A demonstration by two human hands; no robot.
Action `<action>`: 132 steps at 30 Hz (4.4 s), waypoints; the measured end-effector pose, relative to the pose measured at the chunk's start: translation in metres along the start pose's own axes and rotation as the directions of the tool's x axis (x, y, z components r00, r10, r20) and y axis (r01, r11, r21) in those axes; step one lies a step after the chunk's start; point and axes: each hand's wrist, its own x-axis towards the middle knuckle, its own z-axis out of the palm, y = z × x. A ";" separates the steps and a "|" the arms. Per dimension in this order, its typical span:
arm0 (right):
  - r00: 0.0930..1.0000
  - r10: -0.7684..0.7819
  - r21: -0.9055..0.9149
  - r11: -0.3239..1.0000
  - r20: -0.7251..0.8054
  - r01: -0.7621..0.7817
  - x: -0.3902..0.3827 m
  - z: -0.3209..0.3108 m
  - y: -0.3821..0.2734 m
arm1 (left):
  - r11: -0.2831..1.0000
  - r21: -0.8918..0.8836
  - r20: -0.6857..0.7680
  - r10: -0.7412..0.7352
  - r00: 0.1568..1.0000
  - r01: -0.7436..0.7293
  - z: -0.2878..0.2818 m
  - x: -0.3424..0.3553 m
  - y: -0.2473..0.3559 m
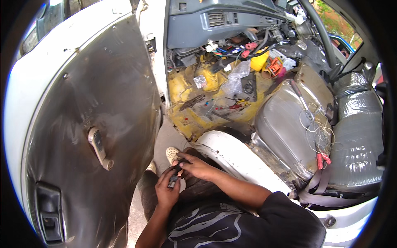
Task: The person works inside the driver's side of a vehicle with the door open, using pliers to manipulate and adjust wires near the dashboard and door jamb. The person repeatedly reaches into the wiring harness, pulls wires, and uses the pliers to grip and reposition components.
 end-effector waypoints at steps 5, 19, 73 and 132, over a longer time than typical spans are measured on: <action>0.941 -0.313 -0.105 0.948 -0.131 0.301 0.018 0.010 0.019 | 0.983 0.146 0.173 0.086 0.981 -0.112 -0.011 -0.004 0.013; 0.766 -0.563 -0.339 0.818 -0.310 0.464 0.077 -0.048 -0.171 | 0.915 0.401 0.227 -0.142 0.963 0.040 -0.057 0.005 -0.043; 0.869 -0.466 0.191 0.849 -0.166 0.492 0.235 -0.128 -0.243 | 0.636 0.735 0.099 -0.446 0.890 0.237 -0.003 0.049 -0.119; 0.875 -0.465 0.268 0.833 -0.134 0.484 0.241 -0.118 -0.250 | 0.586 0.795 0.200 -0.492 0.847 0.153 0.003 0.056 -0.117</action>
